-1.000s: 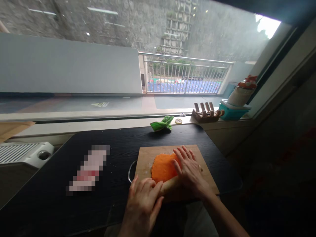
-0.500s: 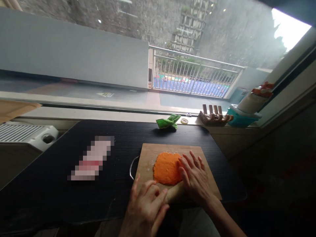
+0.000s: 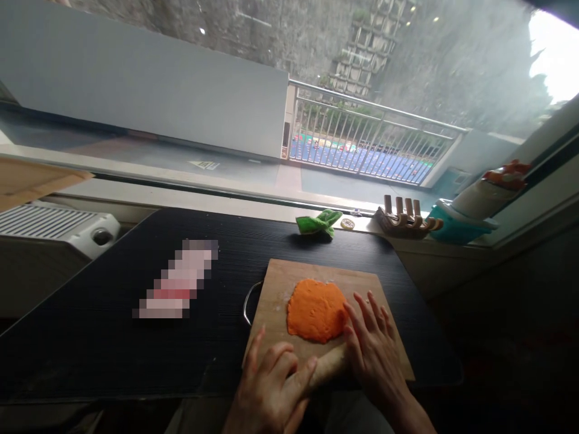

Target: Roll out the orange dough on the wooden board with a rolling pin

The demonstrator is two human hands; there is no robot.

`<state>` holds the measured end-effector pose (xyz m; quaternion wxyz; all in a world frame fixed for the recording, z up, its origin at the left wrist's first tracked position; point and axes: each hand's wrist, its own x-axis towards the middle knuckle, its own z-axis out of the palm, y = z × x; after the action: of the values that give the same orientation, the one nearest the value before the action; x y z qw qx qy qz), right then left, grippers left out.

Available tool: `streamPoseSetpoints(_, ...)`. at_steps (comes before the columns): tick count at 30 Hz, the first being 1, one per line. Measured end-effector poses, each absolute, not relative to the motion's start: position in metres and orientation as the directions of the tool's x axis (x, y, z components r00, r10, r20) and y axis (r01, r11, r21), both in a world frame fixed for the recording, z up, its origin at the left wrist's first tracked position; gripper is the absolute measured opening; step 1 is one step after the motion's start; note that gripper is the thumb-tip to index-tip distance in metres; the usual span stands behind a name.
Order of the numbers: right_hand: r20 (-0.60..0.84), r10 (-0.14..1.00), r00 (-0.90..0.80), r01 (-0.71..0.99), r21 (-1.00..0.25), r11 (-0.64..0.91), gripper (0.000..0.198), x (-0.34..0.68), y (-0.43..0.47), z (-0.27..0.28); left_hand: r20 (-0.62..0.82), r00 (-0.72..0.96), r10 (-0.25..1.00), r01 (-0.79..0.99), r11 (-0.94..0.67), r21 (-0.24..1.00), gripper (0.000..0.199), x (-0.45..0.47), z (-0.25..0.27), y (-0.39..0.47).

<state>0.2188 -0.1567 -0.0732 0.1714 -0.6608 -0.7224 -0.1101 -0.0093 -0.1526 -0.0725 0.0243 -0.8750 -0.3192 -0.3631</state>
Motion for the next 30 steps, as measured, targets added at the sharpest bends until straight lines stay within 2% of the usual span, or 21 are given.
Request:
streamPoseSetpoints(3,0.332,0.943,-0.001,0.991,-0.127,0.046,0.038,0.207,-0.119,-0.064,0.562,0.542,0.625,0.645,-0.738,0.199,0.031,-0.013,-0.058,-0.144)
streamPoseSetpoints(5,0.267,0.962,0.061,0.981,-0.192,-0.009,0.039,0.196,-0.08,-0.055,0.582,0.468,0.665,0.689,-0.687,0.23,0.028,-0.015,-0.049,-0.135)
streamPoseSetpoints(8,0.218,0.971,0.101,0.973,-0.226,-0.051,0.044,0.187,-0.047,-0.046,0.596,0.415,0.687,0.722,-0.648,0.243,0.026,-0.016,-0.044,-0.125)
streamPoseSetpoints(12,0.266,0.963,0.04,0.986,-0.167,0.005,0.045,0.198,-0.092,-0.058,0.587,0.545,0.598,0.623,-0.758,0.193,0.03,-0.018,-0.059,-0.13)
streamPoseSetpoints(15,0.343,0.939,-0.028,0.997,-0.064,0.053,0.044,0.212,-0.149,-0.072,0.672,0.505,0.542,0.529,-0.809,0.254,0.027,-0.017,-0.075,-0.141)
streamPoseSetpoints(17,0.356,0.934,-0.038,0.998,-0.039,0.056,0.043,0.216,-0.162,-0.075,0.693,0.453,0.561,0.515,-0.799,0.311,0.026,-0.016,-0.079,-0.144)
streamPoseSetpoints(19,0.34,0.94,-0.015,0.997,-0.063,0.039,0.042,0.213,-0.147,-0.07,0.654,0.451,0.607,0.543,-0.768,0.338,0.025,-0.017,-0.076,-0.14)
streamPoseSetpoints(23,0.255,0.962,0.095,0.976,-0.213,-0.04,0.045,0.194,-0.067,-0.051,0.604,0.431,0.67,0.639,-0.699,0.32,0.027,-0.023,-0.063,-0.119)
streamPoseSetpoints(25,0.232,0.966,0.112,0.967,-0.251,-0.052,0.046,0.188,-0.041,-0.044,0.603,0.403,0.689,0.67,-0.671,0.319,0.027,-0.025,-0.061,-0.11)
streamPoseSetpoints(27,0.241,0.964,0.109,0.965,-0.259,-0.044,0.046,0.188,-0.044,-0.045,0.606,0.409,0.682,0.663,-0.678,0.316,0.028,-0.026,-0.063,-0.109)
streamPoseSetpoints(30,0.314,0.947,0.06,0.977,-0.215,0.01,0.045,0.199,-0.095,-0.059,0.592,0.502,0.63,0.597,-0.748,0.29,0.033,-0.027,-0.07,-0.121)
